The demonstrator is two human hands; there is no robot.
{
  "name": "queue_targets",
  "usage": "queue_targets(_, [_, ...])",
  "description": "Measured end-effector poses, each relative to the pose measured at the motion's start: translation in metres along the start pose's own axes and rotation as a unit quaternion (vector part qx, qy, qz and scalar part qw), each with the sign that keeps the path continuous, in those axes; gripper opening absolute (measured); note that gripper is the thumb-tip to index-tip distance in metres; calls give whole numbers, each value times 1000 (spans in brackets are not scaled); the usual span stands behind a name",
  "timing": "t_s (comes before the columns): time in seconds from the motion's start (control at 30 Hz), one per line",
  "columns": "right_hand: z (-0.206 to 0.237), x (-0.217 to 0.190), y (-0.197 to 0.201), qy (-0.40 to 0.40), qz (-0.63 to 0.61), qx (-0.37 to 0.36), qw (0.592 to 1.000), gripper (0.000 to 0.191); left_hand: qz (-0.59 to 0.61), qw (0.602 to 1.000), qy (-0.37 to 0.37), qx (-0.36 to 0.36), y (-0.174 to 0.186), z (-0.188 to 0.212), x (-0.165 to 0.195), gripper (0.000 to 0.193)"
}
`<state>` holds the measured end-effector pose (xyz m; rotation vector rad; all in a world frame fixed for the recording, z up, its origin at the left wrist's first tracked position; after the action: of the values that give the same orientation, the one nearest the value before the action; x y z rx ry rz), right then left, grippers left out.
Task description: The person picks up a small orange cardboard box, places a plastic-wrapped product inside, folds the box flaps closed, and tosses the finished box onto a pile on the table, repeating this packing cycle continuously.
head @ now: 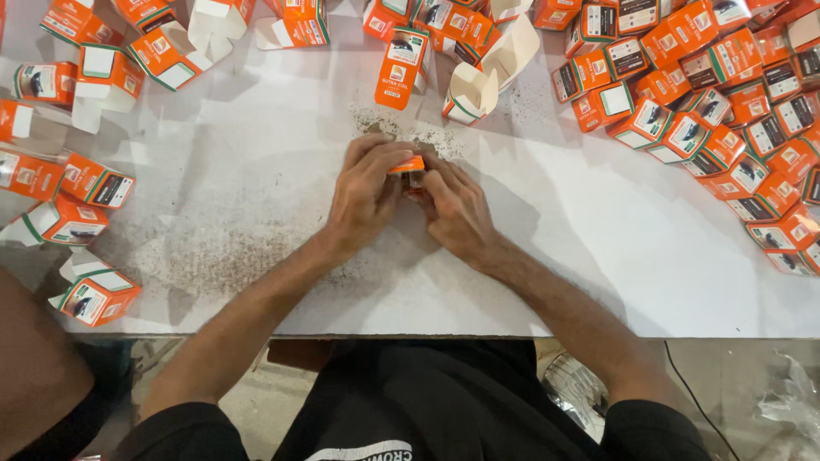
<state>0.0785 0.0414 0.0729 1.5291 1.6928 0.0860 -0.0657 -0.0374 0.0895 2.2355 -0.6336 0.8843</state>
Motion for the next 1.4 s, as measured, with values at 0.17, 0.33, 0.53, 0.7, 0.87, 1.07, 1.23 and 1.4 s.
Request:
queue_targets(0.17, [7,16,-4,-94,-12,-34,995,67,2,989,-127,-71,10,6,11,47])
queue_targets(0.33, [4,14,-4,-85,-25,-29,996,67,63,994,-65,-55,9,1,-3,25])
queue_targets(0.53, [0,4,3,-14,-38,-20,999,50,-19,979,-188,-77,5,12,6,26])
queue_targets(0.7, [3,3,10,65,61,-38,995,43,-115,956,-250,-105,15,16,18,38])
queue_targets(0.87, [-7,25,79,-56,237,27,970,40,-93,975,-198,-49,-20,-24,-3,51])
queue_targets(1.07, [-13,24,79,-65,156,65,983,82,-147,966,-213,5,-93,-57,11,37])
queue_targets(1.23, [-16,47,34,-167,61,22,984,56,6,994,-93,-58,-51,-87,49,21])
queue_targets(1.4, [-29,36,7,-202,-82,-21,976,63,-195,937,-164,238,32,-179,-27,26])
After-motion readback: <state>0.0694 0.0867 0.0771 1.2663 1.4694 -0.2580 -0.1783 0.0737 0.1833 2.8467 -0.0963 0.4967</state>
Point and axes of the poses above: each hand's wrist, its own z-axis away from the middle knuckle, its own y-axis out of the back of the hand, x = y × z, the point moved 5 cm from there along -z, towards the middle knuckle, and after that the axes turned 13 degrees about x, right-handed, at the moved point
